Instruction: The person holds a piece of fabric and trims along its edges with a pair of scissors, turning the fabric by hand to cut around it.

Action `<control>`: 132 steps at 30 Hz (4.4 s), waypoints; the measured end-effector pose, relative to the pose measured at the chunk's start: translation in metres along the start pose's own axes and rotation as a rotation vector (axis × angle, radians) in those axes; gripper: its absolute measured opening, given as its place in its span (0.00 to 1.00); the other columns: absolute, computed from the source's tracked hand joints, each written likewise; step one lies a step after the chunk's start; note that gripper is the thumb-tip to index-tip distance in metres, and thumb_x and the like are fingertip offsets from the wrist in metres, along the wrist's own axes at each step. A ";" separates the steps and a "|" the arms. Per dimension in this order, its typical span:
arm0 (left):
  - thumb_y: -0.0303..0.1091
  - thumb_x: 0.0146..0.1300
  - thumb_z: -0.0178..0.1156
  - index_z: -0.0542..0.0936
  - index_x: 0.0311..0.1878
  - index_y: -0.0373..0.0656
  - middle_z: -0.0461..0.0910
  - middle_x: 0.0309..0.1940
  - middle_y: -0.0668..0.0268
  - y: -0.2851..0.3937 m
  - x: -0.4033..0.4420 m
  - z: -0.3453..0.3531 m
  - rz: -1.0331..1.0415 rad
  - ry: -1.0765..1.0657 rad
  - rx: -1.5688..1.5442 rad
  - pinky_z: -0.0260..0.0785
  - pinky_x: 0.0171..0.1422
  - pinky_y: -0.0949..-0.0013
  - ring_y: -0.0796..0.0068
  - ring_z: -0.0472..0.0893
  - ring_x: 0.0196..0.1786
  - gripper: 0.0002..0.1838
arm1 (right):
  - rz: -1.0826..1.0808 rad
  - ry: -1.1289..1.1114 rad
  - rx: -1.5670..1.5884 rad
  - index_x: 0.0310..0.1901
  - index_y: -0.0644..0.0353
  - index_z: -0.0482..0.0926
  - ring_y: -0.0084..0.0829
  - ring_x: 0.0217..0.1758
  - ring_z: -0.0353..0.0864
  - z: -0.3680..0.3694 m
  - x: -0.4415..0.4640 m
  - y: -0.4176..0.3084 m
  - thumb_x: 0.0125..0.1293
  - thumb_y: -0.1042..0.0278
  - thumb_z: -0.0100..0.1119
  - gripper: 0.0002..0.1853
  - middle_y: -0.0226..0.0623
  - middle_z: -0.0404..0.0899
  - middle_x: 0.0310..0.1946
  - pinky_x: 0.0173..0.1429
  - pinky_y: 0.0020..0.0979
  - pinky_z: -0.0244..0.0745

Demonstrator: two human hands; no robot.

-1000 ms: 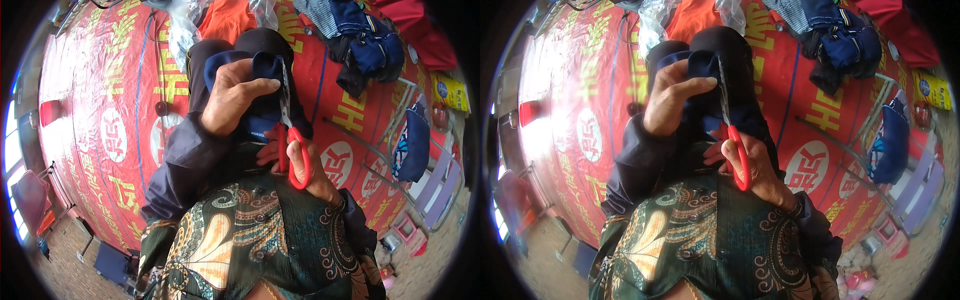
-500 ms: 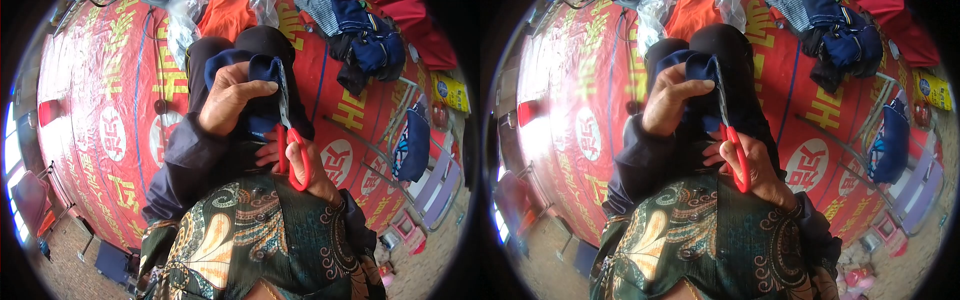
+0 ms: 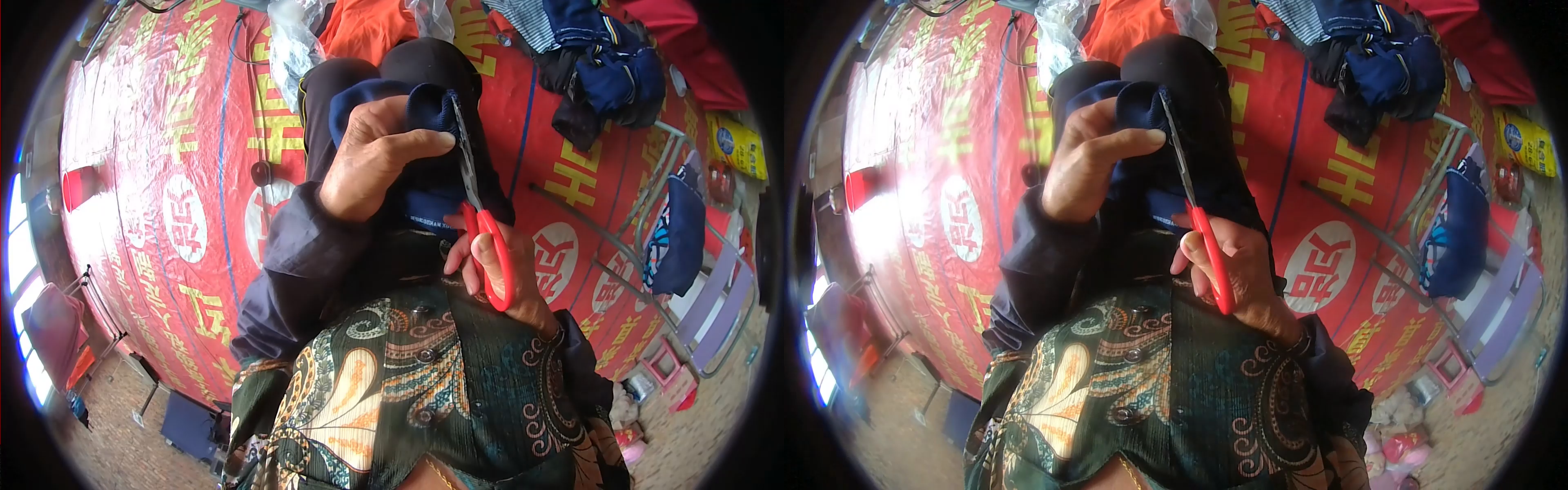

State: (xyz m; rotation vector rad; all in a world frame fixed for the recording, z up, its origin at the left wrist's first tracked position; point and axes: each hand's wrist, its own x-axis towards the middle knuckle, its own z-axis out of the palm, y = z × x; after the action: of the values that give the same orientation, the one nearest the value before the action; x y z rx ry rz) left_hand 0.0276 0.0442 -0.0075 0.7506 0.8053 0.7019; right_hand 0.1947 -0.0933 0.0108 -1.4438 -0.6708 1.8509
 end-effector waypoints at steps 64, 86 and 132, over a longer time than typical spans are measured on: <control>0.23 0.61 0.62 0.78 0.46 0.33 0.78 0.33 0.70 -0.022 -0.067 -0.009 0.217 0.198 0.440 0.69 0.42 0.78 0.85 0.75 0.37 0.10 | -0.136 -0.106 0.056 0.65 0.70 0.65 0.28 0.39 0.85 0.000 0.013 0.014 0.73 0.38 0.46 0.37 0.44 0.82 0.44 0.42 0.24 0.75; 0.19 0.58 0.59 0.82 0.43 0.36 0.85 0.40 0.65 -0.006 0.012 -0.025 -0.018 -0.033 -0.370 0.72 0.59 0.67 0.72 0.83 0.45 0.10 | -0.063 -0.151 -0.082 0.63 0.74 0.68 0.27 0.37 0.85 0.003 0.003 -0.004 0.68 0.33 0.51 0.43 0.41 0.83 0.41 0.41 0.24 0.77; 0.21 0.62 0.60 0.81 0.47 0.40 0.85 0.43 0.69 -0.015 0.014 -0.018 -0.014 -0.139 -0.475 0.70 0.60 0.69 0.77 0.82 0.48 0.10 | 0.014 -0.141 -0.246 0.60 0.72 0.71 0.29 0.39 0.85 -0.015 -0.023 -0.020 0.71 0.45 0.54 0.33 0.41 0.82 0.40 0.39 0.24 0.80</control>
State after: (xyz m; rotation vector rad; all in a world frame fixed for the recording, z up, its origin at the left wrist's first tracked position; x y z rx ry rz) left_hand 0.0239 0.0528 -0.0335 0.3576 0.4878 0.7821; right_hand 0.2163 -0.0987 0.0365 -1.4820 -0.9891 1.9478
